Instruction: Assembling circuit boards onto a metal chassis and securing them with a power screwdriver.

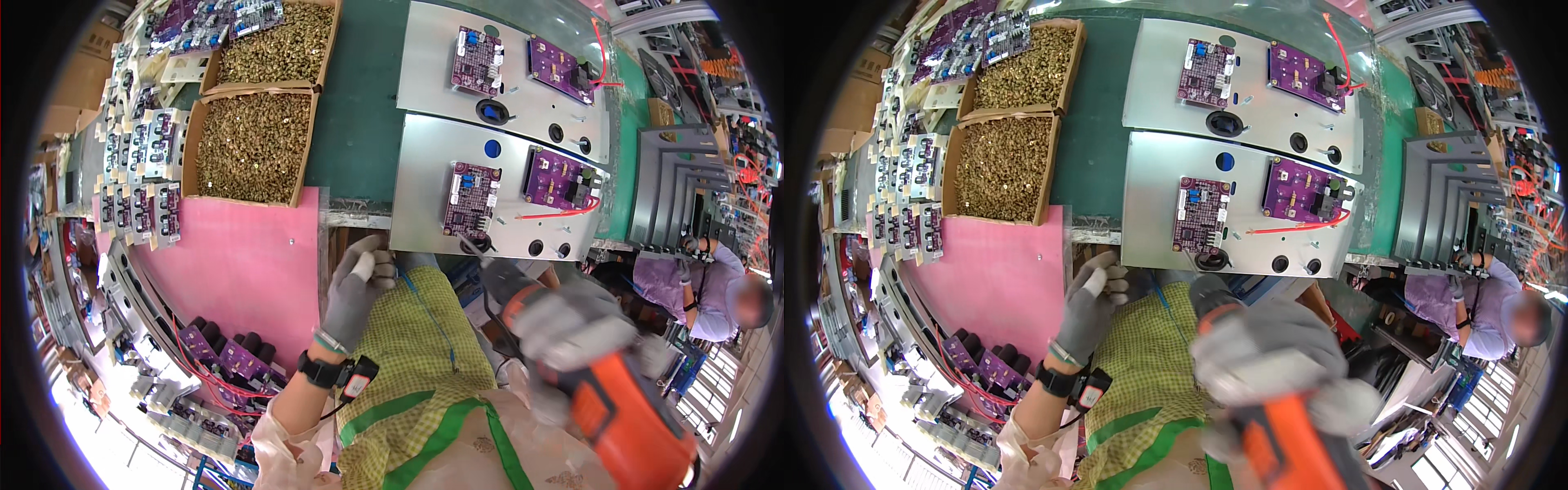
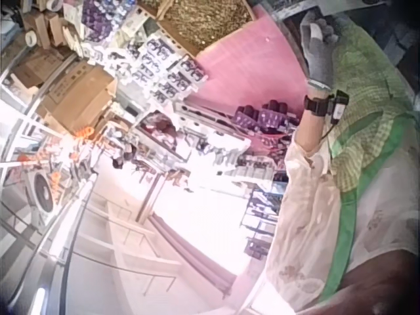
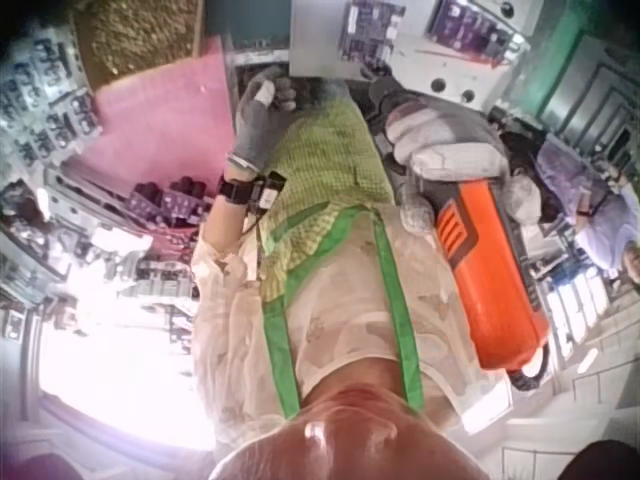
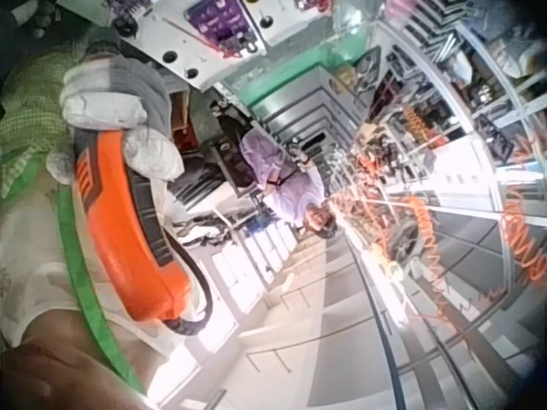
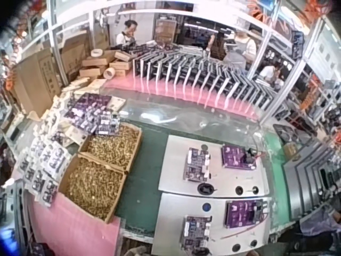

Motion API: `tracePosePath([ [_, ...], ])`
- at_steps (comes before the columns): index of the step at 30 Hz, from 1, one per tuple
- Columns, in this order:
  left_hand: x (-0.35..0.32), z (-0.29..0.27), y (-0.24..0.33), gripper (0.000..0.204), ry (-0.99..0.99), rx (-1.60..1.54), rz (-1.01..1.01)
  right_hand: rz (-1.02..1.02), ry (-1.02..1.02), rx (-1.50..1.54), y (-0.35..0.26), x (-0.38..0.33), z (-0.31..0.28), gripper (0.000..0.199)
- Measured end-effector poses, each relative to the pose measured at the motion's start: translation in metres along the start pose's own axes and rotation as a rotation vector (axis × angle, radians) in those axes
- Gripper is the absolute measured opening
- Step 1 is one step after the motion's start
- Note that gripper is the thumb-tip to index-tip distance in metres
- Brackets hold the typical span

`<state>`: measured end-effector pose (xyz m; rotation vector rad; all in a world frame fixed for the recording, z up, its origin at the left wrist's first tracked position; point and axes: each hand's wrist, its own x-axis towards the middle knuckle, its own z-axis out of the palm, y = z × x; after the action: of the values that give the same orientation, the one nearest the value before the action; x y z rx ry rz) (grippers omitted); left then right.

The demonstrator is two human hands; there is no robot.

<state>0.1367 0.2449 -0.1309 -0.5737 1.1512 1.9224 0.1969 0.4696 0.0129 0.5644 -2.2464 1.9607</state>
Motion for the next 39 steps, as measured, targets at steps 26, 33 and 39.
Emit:
tracePosePath([
  [26, 0.003, 0.067, -0.008, 0.027, -0.538, -0.12, -0.375, -0.313, 0.519, 0.164, -0.038, -0.055, -0.004, 0.061],
  [33, 0.001, 0.067, -0.011, 0.031, -0.558, -0.142, -0.391, -0.314, 0.522, 0.161, -0.036, -0.052, -0.001, 0.06],
  [39, 0.001, 0.064, -0.011, 0.036, -0.591, 0.013, -0.316, -0.311, 0.511, 0.167, -0.034, -0.049, 0.001, 0.06],
])
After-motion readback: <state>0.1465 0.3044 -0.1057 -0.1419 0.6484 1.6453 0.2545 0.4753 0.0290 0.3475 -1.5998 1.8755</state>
